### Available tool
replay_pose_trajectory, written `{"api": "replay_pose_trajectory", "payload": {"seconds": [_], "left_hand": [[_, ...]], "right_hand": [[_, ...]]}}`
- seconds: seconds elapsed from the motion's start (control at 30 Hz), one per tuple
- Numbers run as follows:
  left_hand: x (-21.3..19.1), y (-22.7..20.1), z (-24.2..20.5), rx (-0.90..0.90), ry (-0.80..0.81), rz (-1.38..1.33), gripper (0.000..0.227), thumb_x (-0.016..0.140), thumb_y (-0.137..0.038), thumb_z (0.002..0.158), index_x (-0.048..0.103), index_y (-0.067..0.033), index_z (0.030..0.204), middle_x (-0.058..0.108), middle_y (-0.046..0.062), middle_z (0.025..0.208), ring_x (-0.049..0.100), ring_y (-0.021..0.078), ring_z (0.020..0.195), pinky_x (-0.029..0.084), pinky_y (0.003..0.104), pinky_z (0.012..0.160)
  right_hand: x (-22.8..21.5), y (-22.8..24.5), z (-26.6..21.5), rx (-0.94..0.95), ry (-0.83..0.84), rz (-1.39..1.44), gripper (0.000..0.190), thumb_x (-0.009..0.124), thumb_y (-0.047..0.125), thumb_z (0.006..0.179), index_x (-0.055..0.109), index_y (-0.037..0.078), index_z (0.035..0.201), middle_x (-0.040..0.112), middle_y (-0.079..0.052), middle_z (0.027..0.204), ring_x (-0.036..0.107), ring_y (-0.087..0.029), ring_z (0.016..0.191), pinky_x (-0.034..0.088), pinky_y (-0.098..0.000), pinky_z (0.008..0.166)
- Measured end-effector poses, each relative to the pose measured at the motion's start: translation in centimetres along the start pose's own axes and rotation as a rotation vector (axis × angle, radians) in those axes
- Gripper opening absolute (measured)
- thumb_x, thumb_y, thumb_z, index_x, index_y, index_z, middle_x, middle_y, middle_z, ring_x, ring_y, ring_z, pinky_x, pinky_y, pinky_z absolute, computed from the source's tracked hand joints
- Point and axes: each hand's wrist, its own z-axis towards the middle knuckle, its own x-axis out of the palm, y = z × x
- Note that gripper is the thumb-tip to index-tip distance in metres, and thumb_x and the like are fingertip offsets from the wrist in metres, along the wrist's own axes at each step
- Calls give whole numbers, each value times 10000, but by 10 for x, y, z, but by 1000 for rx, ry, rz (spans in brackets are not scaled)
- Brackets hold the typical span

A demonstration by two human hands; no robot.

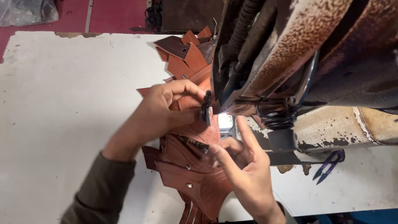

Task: Stitching together leather components for shoes using an industrial sewing machine.

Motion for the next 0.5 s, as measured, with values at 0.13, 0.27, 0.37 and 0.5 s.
{"api": "replay_pose_trajectory", "payload": {"seconds": [0.13,0.27,0.37,0.5], "left_hand": [[-19,-1,21,36,163,341,196,749,-20,875,694,-3,1062,711,8,1062,654,66,1011,539,245,932],[-17,1,38,-5,214,409,184,751,-25,834,710,-27,1014,713,-19,1016,644,50,959,529,223,900],[-19,4,42,4,246,348,198,749,4,810,702,-16,1001,697,-23,1050,640,51,1013,517,224,958],[-16,-2,46,-51,242,333,227,740,8,783,705,-29,1004,703,-23,1047,651,57,969,536,231,901]], "right_hand": [[4,-8,1,-25,-19,7,846,631,-50,944,159,-15,1645,741,-116,893,709,-148,835,578,-289,800],[0,-16,3,-45,-49,82,883,617,-66,935,88,-24,1640,768,-150,925,741,-178,898,588,-320,867],[-1,-18,4,-19,-75,70,894,619,-68,928,79,2,1637,773,-160,924,744,-175,891,587,-319,862],[2,-20,-4,-84,-41,122,832,619,-51,960,134,34,1631,770,-155,952,752,-172,891,605,-320,837]]}}
